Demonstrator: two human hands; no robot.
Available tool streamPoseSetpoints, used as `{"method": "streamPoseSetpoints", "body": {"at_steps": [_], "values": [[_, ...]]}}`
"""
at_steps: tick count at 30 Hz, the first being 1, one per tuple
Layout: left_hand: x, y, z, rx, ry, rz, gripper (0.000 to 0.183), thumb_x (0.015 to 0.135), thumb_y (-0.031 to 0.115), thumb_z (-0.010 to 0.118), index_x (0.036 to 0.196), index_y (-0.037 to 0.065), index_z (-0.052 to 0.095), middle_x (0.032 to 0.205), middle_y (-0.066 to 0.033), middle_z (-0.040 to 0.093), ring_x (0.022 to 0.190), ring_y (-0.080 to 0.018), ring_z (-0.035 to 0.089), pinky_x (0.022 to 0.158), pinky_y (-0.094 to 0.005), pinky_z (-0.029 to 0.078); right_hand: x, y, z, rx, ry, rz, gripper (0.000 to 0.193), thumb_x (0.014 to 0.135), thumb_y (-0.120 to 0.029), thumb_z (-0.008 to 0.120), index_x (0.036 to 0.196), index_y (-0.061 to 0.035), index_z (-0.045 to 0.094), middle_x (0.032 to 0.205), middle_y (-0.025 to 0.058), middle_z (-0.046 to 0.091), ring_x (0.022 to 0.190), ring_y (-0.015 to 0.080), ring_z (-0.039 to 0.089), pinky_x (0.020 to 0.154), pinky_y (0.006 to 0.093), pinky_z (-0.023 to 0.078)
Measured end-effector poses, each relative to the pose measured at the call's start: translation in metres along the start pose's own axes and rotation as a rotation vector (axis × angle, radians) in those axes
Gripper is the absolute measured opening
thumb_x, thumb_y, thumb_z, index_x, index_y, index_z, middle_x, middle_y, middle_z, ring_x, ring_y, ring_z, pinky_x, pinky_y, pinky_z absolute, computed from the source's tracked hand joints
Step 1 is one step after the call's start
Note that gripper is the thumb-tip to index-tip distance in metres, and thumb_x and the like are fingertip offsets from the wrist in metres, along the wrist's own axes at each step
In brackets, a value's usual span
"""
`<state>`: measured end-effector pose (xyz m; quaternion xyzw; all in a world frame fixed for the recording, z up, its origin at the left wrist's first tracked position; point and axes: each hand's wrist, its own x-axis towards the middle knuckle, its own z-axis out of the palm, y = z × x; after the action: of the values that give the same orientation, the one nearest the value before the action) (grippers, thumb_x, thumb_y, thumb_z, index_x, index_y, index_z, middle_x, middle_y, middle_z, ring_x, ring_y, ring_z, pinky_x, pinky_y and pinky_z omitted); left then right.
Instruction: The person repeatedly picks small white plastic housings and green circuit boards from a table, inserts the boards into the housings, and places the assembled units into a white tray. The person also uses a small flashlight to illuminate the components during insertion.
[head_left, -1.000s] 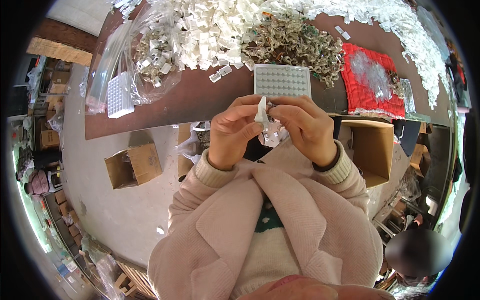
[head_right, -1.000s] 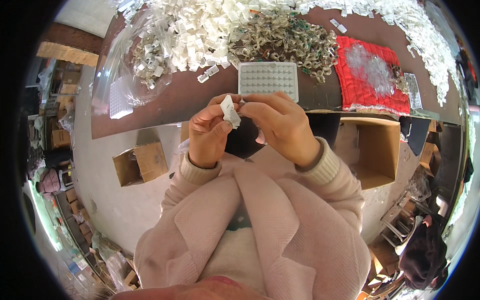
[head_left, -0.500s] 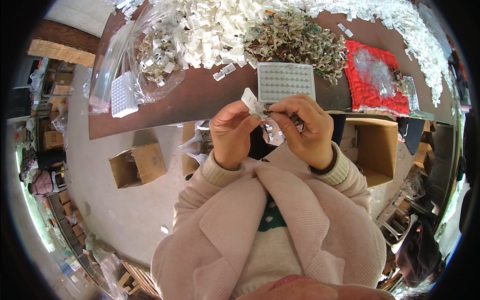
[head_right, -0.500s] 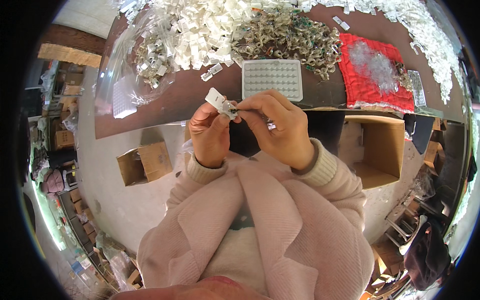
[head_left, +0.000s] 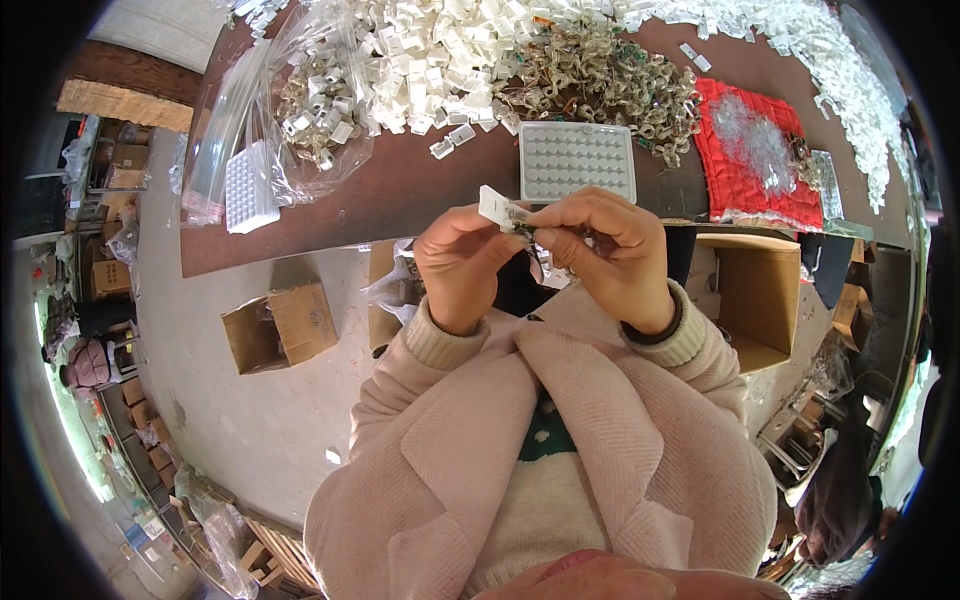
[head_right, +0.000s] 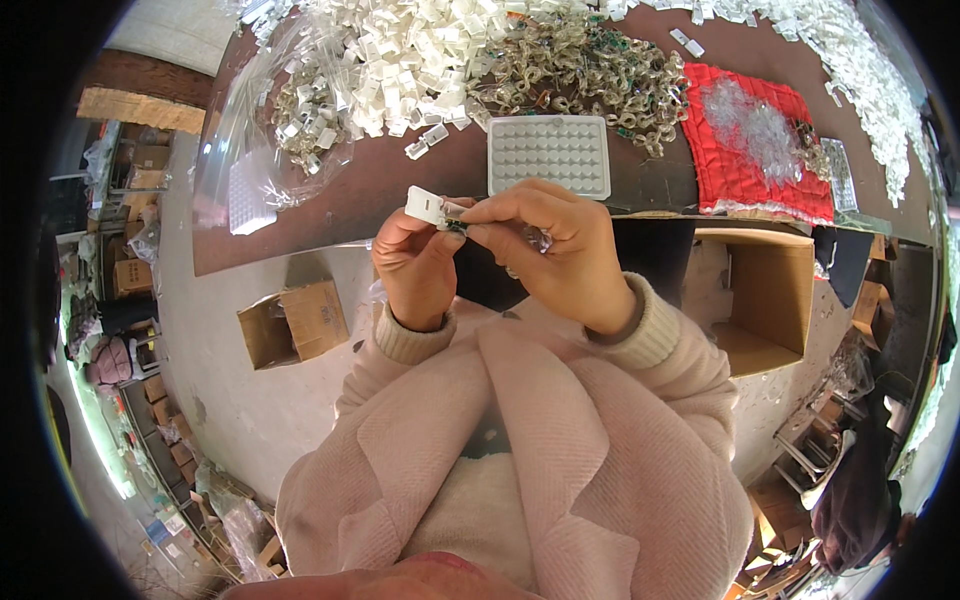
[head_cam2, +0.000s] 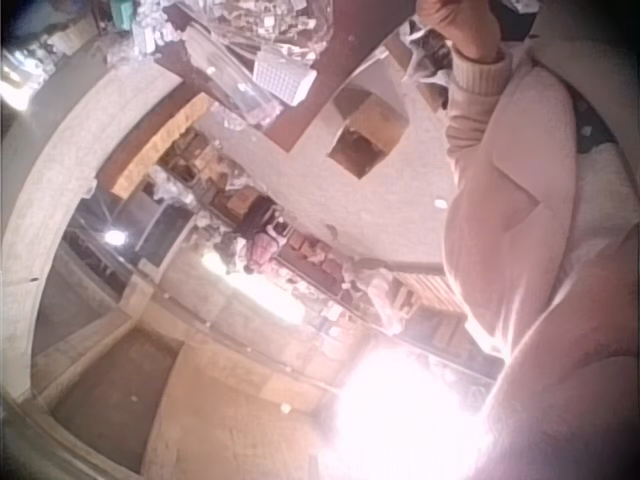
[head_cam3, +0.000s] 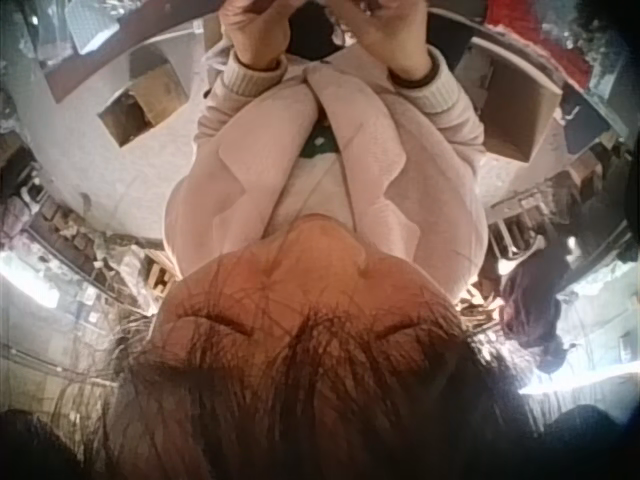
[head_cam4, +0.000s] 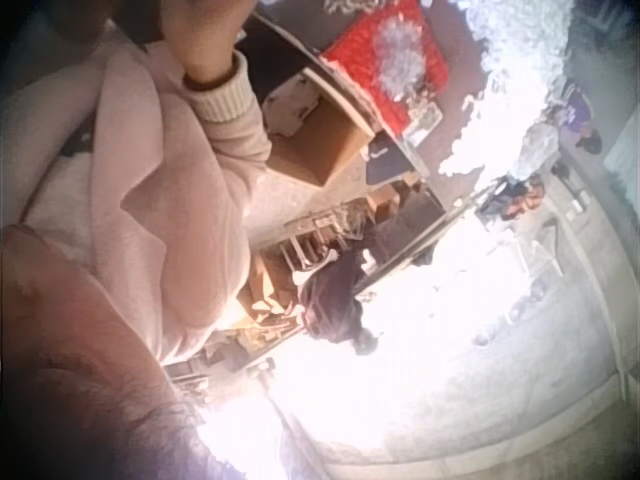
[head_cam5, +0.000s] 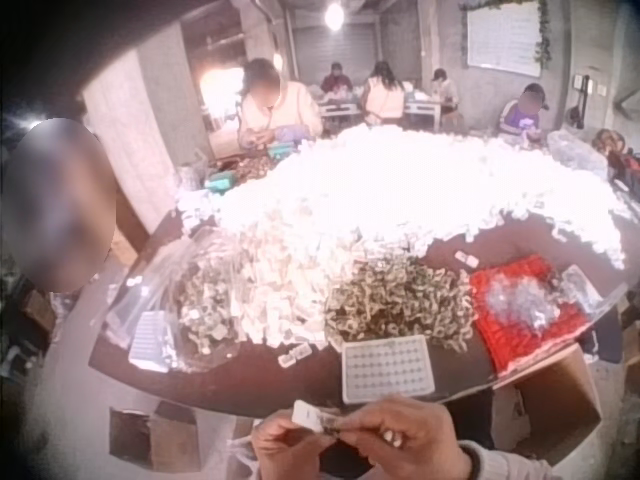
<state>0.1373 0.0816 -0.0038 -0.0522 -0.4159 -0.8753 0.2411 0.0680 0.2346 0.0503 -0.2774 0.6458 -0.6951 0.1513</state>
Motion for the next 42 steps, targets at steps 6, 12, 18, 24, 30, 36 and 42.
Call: {"method": "streamPoseSetpoints", "body": {"at_steps": [6,12,18,24,30,36,42], "values": [[-0.002,-0.003,-0.003,0.062,-0.005,0.105,0.027,0.086,-0.017,0.063,0.109,-0.003,0.061,0.103,-0.016,0.069,0.089,-0.0205,0.068,0.069,-0.0333,0.062,-0.001,0.006,0.004,0.018,-0.035,-0.065,0.021,0.085,0.007,0.07,0.104,-0.0008,0.073,0.088,0.0058,0.069,0.071,0.0065,0.06,0.062,0.0211,0.048],[-0.005,-0.01,0.004,0.22,0.045,0.209,0.03,0.089,-0.017,0.06,0.113,0.0,0.056,0.108,-0.0157,0.064,0.089,-0.0176,0.066,0.067,-0.0291,0.06,-0.003,0.008,0.019,0.176,0.09,0.098,0.022,0.083,0.009,0.069,0.102,-0.0012,0.068,0.087,0.0032,0.068,0.073,0.0032,0.057,0.063,0.0188,0.045],[-0.004,-0.013,0.003,0.219,0.064,0.215,0.03,0.09,-0.017,0.057,0.113,0.002,0.053,0.111,-0.016,0.061,0.088,-0.0172,0.066,0.064,-0.0278,0.06,0.003,0.011,0.016,-0.066,0.127,-0.101,0.015,0.085,0.006,0.068,0.095,-0.0026,0.061,0.083,0.0003,0.064,0.074,0.0039,0.057,0.063,0.0204,0.046],[-0.006,-0.01,0.006,0.055,0.089,0.119,0.024,0.093,-0.012,0.058,0.11,0.004,0.052,0.112,-0.0185,0.064,0.087,-0.0185,0.067,0.063,-0.0289,0.059,0.004,0.015,0.019,0.138,0.139,0.049,0.019,0.086,0.006,0.067,0.094,-0.0038,0.053,0.087,0.0029,0.064,0.077,0.0052,0.057,0.067,0.0207,0.046],[-0.007,-0.007,0.006,-0.163,0.2,-0.09,0.014,0.098,0.005,0.06,0.109,0.007,0.053,0.11,-0.0169,0.068,0.095,-0.0218,0.067,0.073,-0.033,0.057,0.003,0.027,0.028,0.282,0.124,0.089,0.024,0.087,0.006,0.068,0.096,-0.0047,0.049,0.092,0.0017,0.062,0.081,0.0046,0.056,0.07,0.0197,0.047],[-0.007,-0.012,0.001,-0.125,0.276,-0.165,0.012,0.1,0.01,0.058,0.111,0.01,0.054,0.111,-0.0157,0.066,0.098,-0.0231,0.066,0.082,-0.0375,0.055,-0.002,0.039,0.023,0.485,0.052,0.253,0.023,0.087,0.002,0.072,0.099,-0.0033,0.053,0.094,0.0025,0.064,0.086,0.0068,0.061,0.075,0.0224,0.051],[-0.001,-0.005,-0.015,-0.096,0.242,-0.114,0.014,0.1,0.011,0.058,0.114,0.011,0.057,0.112,-0.0149,0.066,0.093,-0.0226,0.066,0.086,-0.0393,0.052,0.0,0.048,-0.012,-0.203,0.135,0.047,0.015,0.091,0.002,0.067,0.106,-0.0004,0.065,0.093,0.0042,0.067,0.074,0.0088,0.061,0.066,0.0236,0.05]]}}
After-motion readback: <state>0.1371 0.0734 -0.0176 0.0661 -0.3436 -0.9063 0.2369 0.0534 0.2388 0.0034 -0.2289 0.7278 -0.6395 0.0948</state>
